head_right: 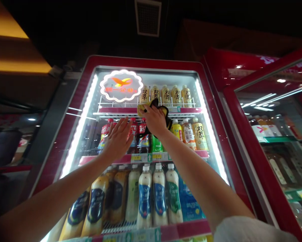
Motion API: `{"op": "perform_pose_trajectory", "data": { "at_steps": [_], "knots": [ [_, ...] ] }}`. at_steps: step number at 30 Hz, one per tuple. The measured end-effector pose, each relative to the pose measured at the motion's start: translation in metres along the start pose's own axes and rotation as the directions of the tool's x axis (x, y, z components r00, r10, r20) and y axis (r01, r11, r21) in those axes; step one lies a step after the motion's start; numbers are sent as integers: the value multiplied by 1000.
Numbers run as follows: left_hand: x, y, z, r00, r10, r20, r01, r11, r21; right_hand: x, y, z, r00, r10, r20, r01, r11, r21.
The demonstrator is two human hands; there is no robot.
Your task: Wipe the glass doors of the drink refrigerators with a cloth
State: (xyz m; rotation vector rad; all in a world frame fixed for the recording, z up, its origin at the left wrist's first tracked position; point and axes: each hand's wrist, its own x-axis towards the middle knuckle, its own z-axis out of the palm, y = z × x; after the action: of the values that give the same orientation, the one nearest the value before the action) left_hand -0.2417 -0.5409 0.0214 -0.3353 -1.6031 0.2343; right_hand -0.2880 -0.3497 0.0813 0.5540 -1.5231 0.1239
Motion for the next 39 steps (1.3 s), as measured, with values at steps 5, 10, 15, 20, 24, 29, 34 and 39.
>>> {"op": "perform_pose_trajectory", "data": {
  "at_steps": [5, 10, 15, 20, 24, 29, 34, 39],
  "knots": [
    [-2, 6, 2, 999, 37, 8, -37, 999, -5, 10, 47, -6, 952, 267, -147, -266, 964, 32],
    [-6, 10, 4, 999, 12, 39, -12, 1000, -4, -30, 33, -1, 959, 248, -137, -251, 968, -5],
    [5, 28, 8, 999, 9, 43, -9, 1000, 0, -12, 46, -9, 996, 75, -39, -76, 997, -12],
    [2, 40, 12, 999, 27, 44, -26, 1000, -8, -27, 80, -13, 929, 320, -189, -329, 944, -19],
    [-1, 48, 17, 999, 30, 33, -30, 999, -21, -52, 72, -11, 965, 211, -158, -215, 977, -7],
    [8, 69, 25, 999, 48, 25, -47, 999, -27, -23, 99, -20, 993, 85, -78, -86, 996, -10],
    [11, 81, 33, 999, 43, -22, -44, 998, -42, -38, 133, -25, 944, 281, -175, -294, 954, -53],
    [21, 97, 41, 998, 41, -44, -44, 997, -67, -53, 135, -23, 985, 121, -119, -129, 990, -57]
  ]
}}
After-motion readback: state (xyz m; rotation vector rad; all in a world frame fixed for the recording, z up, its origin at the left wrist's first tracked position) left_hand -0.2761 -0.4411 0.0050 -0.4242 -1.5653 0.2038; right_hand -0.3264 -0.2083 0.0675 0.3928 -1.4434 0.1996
